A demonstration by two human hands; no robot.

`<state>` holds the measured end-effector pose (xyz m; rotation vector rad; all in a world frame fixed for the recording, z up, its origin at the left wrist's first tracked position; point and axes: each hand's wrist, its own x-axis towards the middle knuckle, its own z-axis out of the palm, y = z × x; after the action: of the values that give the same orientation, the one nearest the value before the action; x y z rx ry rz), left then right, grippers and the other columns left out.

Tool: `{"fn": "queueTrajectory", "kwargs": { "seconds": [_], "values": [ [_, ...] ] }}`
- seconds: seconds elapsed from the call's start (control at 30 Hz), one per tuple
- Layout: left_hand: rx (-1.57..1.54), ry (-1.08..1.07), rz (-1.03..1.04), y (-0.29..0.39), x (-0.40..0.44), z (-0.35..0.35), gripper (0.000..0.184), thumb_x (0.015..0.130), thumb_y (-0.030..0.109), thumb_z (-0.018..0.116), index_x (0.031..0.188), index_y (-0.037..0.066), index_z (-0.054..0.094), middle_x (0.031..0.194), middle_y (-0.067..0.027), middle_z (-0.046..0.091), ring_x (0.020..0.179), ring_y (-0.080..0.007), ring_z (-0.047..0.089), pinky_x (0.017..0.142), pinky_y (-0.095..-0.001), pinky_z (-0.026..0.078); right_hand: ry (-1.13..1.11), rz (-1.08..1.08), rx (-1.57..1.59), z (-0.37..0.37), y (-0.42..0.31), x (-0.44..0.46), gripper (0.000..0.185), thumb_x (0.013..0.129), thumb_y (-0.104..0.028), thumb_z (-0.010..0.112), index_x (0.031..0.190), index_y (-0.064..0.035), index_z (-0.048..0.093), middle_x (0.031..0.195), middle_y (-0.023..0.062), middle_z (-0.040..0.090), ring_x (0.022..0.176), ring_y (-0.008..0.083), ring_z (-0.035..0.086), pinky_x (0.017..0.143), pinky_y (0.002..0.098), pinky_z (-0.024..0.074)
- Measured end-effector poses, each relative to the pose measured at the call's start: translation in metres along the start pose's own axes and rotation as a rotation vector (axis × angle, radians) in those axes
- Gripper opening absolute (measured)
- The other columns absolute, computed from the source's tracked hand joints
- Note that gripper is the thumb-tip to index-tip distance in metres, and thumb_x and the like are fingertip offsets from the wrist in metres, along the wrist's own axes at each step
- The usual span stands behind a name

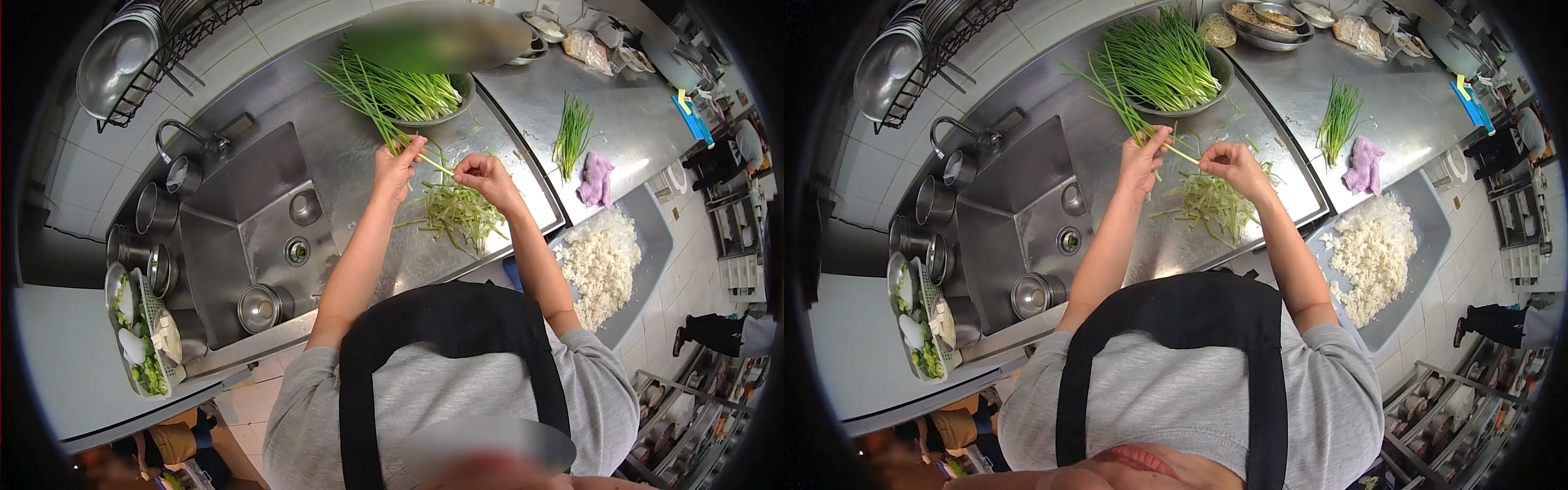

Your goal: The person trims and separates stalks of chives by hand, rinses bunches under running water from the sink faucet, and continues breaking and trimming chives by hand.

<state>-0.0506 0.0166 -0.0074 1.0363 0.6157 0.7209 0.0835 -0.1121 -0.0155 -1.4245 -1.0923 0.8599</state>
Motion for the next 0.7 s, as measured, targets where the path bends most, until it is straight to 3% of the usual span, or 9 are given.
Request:
{"fn": "queueTrajectory", "kwargs": {
  "seconds": [0.13,0.2,0.3,0.33,0.47,0.57,0.6,0.67,0.7],
  "values": [
    [-0.002,0.010,0.009,0.005,0.002,-0.011,0.018,0.074,0.023,0.065,0.080,0.007,0.061,0.068,0.0004,0.055,0.057,-0.0024,0.043,0.039,-0.0146,0.025,0.070,-0.035,-0.029,-0.002,0.000,-0.003,0.010,0.071,-0.008,0.064,0.069,-0.0009,0.057,0.063,0.0003,0.055,0.058,0.0051,0.049,0.053,0.0194,0.0384],
    [-0.048,0.006,-0.031,0.010,0.002,-0.016,0.017,0.078,0.021,0.060,0.084,0.005,0.058,0.068,0.0001,0.054,0.055,-0.0018,0.044,0.036,-0.0132,0.023,0.091,0.128,-0.422,-0.005,0.004,-0.006,0.006,0.068,-0.006,0.063,0.070,-0.0033,0.058,0.064,0.0039,0.058,0.057,0.0117,0.054,0.053,0.0236,0.0414],
    [-0.008,0.004,-0.030,0.008,0.003,-0.025,0.021,0.081,0.026,0.055,0.080,0.005,0.056,0.072,-0.0013,0.055,0.057,-0.0030,0.045,0.038,-0.0147,0.025,-0.006,0.011,-0.931,-0.004,0.022,-0.014,0.020,0.060,-0.001,0.054,0.075,-0.0106,0.062,0.079,0.0065,0.059,0.078,0.0273,0.057,0.067,0.0355,0.0451],
    [0.008,0.019,-0.032,0.004,0.004,-0.027,0.021,0.082,0.027,0.054,0.078,0.006,0.055,0.074,-0.0025,0.056,0.059,-0.0040,0.045,0.040,-0.0157,0.028,-0.088,-0.004,-1.029,-0.010,0.027,-0.023,0.018,0.062,0.000,0.052,0.076,-0.0057,0.062,0.082,0.0115,0.057,0.082,0.0282,0.055,0.072,0.0374,0.0437],
    [-0.120,-0.034,-0.004,-0.008,0.007,-0.030,0.023,0.085,0.026,0.047,0.079,0.004,0.052,0.080,-0.0052,0.057,0.063,-0.0077,0.049,0.049,-0.0192,0.040,-0.029,0.069,-0.880,-0.053,0.031,-0.005,0.014,0.062,-0.008,0.062,0.076,-0.0050,0.062,0.074,0.0105,0.060,0.071,0.0246,0.057,0.064,0.0335,0.0458],
    [-0.227,-0.075,-0.047,-0.001,-0.001,-0.021,0.022,0.087,0.021,0.041,0.086,0.001,0.049,0.084,-0.0077,0.056,0.068,-0.0125,0.053,0.071,-0.0292,0.049,0.423,0.083,-0.908,-0.124,0.062,0.015,0.011,0.065,-0.008,0.060,0.074,-0.0033,0.061,0.068,0.0112,0.061,0.062,0.0205,0.060,0.057,0.0292,0.0463],
    [-0.227,-0.077,-0.047,-0.002,-0.003,-0.020,0.022,0.087,0.021,0.041,0.086,0.001,0.049,0.084,-0.0077,0.056,0.068,-0.0125,0.053,0.071,-0.0292,0.049,0.558,0.182,-0.932,-0.149,0.070,0.018,0.011,0.066,-0.007,0.056,0.075,-0.0035,0.061,0.070,0.0129,0.061,0.064,0.0220,0.060,0.058,0.0301,0.0468],
    [-0.205,-0.013,-0.064,-0.001,-0.005,-0.018,0.019,0.086,0.020,0.046,0.086,0.002,0.050,0.075,-0.0032,0.052,0.058,-0.0069,0.048,0.053,-0.0209,0.046,0.645,0.368,-0.963,-0.191,0.089,0.018,0.013,0.064,-0.010,0.057,0.074,-0.0037,0.062,0.069,0.0155,0.060,0.066,0.0272,0.060,0.061,0.0342,0.0470],
    [-0.206,-0.010,-0.060,-0.001,-0.003,-0.021,0.019,0.086,0.020,0.046,0.086,0.002,0.050,0.075,-0.0032,0.052,0.058,-0.0069,0.048,0.053,-0.0209,0.046,0.700,0.408,-1.025,-0.199,0.093,0.016,0.012,0.064,-0.012,0.058,0.072,-0.0033,0.062,0.068,0.0154,0.060,0.066,0.0279,0.060,0.061,0.0355,0.0472]
  ]
}}
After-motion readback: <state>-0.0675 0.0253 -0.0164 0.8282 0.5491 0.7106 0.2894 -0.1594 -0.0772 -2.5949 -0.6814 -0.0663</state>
